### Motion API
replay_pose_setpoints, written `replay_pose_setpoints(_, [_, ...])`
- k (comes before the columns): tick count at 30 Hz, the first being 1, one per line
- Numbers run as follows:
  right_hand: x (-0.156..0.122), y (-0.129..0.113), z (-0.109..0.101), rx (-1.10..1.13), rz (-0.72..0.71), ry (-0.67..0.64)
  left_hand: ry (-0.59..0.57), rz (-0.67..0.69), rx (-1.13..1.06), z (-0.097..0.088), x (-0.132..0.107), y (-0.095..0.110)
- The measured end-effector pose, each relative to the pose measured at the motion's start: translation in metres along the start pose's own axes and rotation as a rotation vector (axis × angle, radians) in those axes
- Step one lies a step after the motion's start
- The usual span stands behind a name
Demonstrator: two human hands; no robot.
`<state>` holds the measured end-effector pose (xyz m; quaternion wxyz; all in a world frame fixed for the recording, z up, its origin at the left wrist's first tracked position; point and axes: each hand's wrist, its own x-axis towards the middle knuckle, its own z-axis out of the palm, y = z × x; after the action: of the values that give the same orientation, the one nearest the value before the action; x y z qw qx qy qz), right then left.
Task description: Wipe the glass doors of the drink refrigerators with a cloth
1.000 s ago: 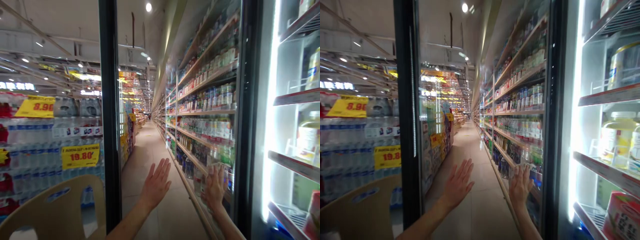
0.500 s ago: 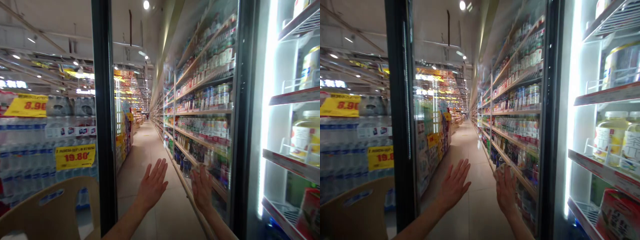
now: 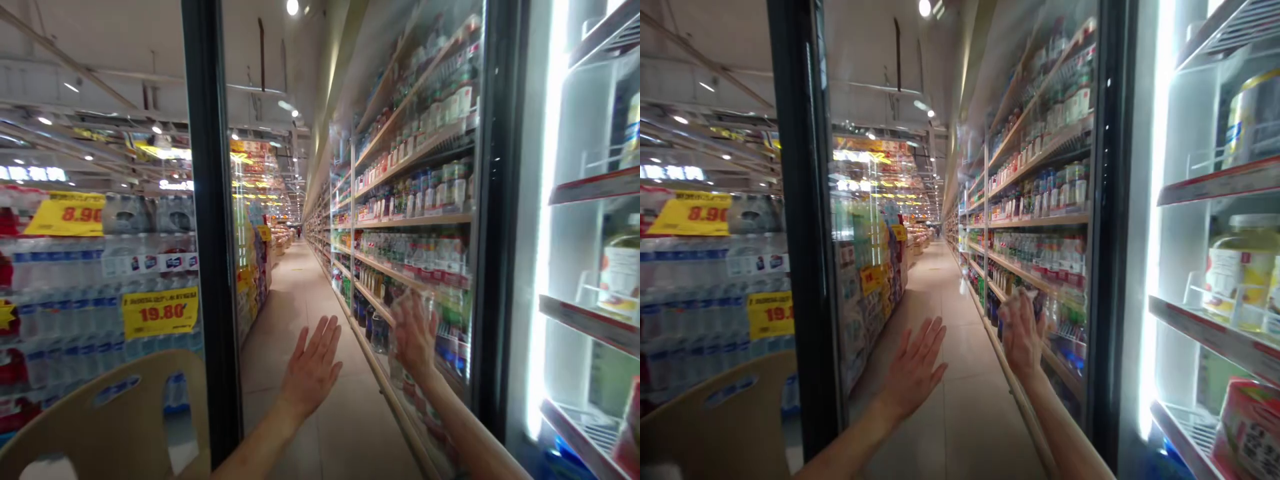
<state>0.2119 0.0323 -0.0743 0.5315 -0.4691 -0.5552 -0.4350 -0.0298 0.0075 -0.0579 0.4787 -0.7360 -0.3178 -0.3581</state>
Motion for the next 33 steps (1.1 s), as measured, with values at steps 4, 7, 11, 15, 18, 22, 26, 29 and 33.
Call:
replay_pose_setpoints(4, [0.008, 0.002, 0.002, -0.015, 0.125, 0.054, -0.001, 0.014, 0.006, -0.001, 0.000, 0.000])
replay_pose_setpoints(7, [0.005, 0.003, 0.000, 0.023, -0.144, -0.110, -0.007, 0.000, -0.019, -0.003, 0.000, 0.000])
replay_pose_setpoints(11, [0.016, 0.025, 0.003, -0.047, 0.112, 0.024, -0.012, 0.000, -0.036, -0.009, 0.004, -0.005])
replay_pose_setpoints(15, [0.034, 0.022, 0.006, -0.026, 0.239, 0.129, 0.014, -0.007, -0.022, -0.013, 0.014, -0.013])
replay_pose_setpoints(18, [0.038, 0.013, 0.004, 0.046, -0.149, -0.021, 0.017, -0.039, -0.020, -0.015, 0.023, -0.017])
replay_pose_setpoints(22, [0.054, 0.025, 0.004, -0.009, -0.027, 0.011, 0.029, -0.094, -0.040, -0.018, 0.033, -0.024])
replay_pose_setpoints(26, [0.072, 0.019, 0.005, -0.025, 0.151, 0.099, 0.032, -0.096, -0.054, -0.020, 0.038, -0.026])
replay_pose_setpoints(29, [0.075, 0.008, 0.001, 0.051, -0.220, -0.037, 0.031, -0.105, -0.061, -0.021, 0.038, -0.028])
replay_pose_setpoints(33, [0.095, 0.024, 0.002, 0.042, -0.051, -0.004, 0.036, -0.107, -0.039, -0.025, 0.045, -0.037])
